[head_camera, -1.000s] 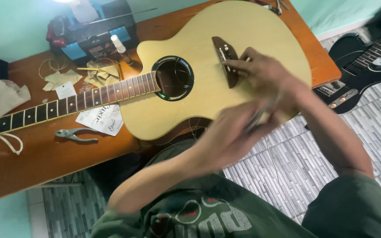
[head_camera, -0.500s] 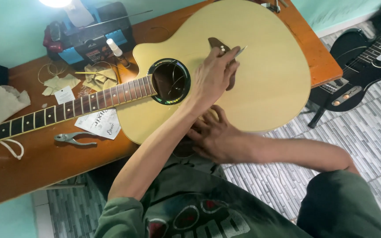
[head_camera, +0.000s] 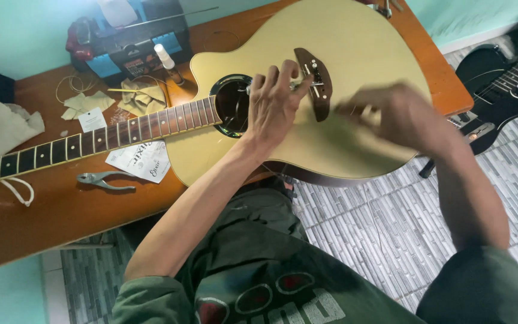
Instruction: Restringing an acoustic guitar by threading the string through the bridge, tying a knot, and trimming the excess with pliers.
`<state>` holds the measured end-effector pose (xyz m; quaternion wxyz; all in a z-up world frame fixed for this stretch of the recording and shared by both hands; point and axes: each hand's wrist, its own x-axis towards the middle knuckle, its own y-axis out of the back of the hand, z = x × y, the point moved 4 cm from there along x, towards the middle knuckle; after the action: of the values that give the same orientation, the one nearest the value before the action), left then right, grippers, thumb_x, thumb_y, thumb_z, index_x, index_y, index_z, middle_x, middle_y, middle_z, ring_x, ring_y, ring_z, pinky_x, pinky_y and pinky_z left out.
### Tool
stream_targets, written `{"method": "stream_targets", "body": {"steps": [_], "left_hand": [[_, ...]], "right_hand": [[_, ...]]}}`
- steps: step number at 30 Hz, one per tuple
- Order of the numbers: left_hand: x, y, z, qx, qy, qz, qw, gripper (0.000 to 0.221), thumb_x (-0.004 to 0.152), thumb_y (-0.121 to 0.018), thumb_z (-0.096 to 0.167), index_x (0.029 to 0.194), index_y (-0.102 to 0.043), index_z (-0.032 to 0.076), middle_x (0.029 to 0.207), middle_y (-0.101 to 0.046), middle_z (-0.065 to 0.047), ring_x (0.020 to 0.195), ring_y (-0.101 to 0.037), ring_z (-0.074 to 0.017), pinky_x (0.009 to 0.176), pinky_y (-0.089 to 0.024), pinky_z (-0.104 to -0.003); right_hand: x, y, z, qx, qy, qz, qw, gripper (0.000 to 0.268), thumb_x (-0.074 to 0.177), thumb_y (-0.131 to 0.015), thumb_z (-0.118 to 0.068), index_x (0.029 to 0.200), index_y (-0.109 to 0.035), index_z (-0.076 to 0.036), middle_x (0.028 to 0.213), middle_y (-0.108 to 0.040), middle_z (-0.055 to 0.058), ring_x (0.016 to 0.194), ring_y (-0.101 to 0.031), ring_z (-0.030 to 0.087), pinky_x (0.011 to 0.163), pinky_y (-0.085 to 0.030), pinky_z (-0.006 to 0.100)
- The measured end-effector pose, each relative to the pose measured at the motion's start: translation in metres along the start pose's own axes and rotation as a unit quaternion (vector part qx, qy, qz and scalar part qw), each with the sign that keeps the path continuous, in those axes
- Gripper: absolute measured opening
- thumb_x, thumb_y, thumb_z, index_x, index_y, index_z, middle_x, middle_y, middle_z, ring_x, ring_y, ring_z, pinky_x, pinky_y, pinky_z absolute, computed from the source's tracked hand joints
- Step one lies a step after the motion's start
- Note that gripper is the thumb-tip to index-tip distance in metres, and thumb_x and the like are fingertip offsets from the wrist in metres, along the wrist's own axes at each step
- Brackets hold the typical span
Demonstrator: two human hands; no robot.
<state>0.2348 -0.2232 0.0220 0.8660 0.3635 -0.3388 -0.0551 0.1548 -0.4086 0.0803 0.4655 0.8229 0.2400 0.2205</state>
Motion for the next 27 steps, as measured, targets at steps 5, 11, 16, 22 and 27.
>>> {"method": "stream_targets", "body": {"steps": [5, 11, 16, 22, 27], "left_hand": [[0.000, -0.001, 0.002, 0.252, -0.208, 0.027, 0.945, 0.029, 0.087, -0.077, 0.005, 0.113, -0.074, 0.017, 0.102, -0.038, 0.004, 0.088, -0.046, -0.0202, 0.088, -0.038, -0.041], [-0.004, -0.001, 0.017, 0.371, -0.226, -0.003, 0.901, 0.041, 0.085, -0.079, 0.008, 0.124, -0.066, 0.014, 0.116, -0.048, -0.010, 0.100, -0.048, -0.0253, 0.091, -0.036, -0.043], [-0.007, -0.010, 0.019, 0.423, -0.239, -0.018, 0.874, 0.039, 0.087, -0.078, 0.015, 0.124, -0.067, 0.016, 0.110, -0.051, -0.009, 0.099, -0.046, -0.0255, 0.092, -0.037, -0.045], [-0.004, -0.017, 0.020, 0.434, -0.221, 0.020, 0.873, 0.016, 0.088, -0.076, 0.012, 0.102, -0.070, 0.006, 0.094, -0.048, -0.006, 0.085, -0.042, -0.0220, 0.079, -0.036, -0.041], [-0.004, -0.012, 0.022, 0.388, -0.234, 0.036, 0.891, 0.012, 0.080, -0.079, 0.007, 0.089, -0.072, 0.006, 0.086, -0.050, -0.006, 0.077, -0.047, -0.0209, 0.072, -0.037, -0.039]], "right_hand": [[0.014, -0.002, 0.081, -0.021, -0.073, 0.115, 0.990, 0.017, 0.101, -0.073, -0.014, 0.116, -0.076, -0.005, 0.098, -0.075, 0.014, 0.085, -0.073, 0.033, 0.065, -0.060, 0.038], [0.026, -0.005, 0.090, -0.015, -0.101, 0.103, 0.989, 0.019, 0.104, -0.070, -0.018, 0.119, -0.076, -0.007, 0.101, -0.075, 0.014, 0.088, -0.074, 0.031, 0.066, -0.061, 0.039], [0.031, -0.005, 0.080, -0.001, -0.106, 0.106, 0.989, 0.020, 0.105, -0.069, -0.017, 0.120, -0.076, -0.006, 0.101, -0.074, 0.016, 0.088, -0.073, 0.034, 0.064, -0.060, 0.041], [0.035, -0.002, 0.054, -0.012, -0.095, 0.104, 0.990, 0.022, 0.104, -0.068, -0.009, 0.123, -0.075, 0.000, 0.101, -0.073, 0.023, 0.088, -0.072, 0.041, 0.065, -0.060, 0.045], [0.039, -0.007, 0.056, 0.008, -0.096, 0.102, 0.990, 0.025, 0.103, -0.066, -0.006, 0.127, -0.074, -0.002, 0.102, -0.072, 0.024, 0.090, -0.071, 0.042, 0.065, -0.060, 0.048]]}}
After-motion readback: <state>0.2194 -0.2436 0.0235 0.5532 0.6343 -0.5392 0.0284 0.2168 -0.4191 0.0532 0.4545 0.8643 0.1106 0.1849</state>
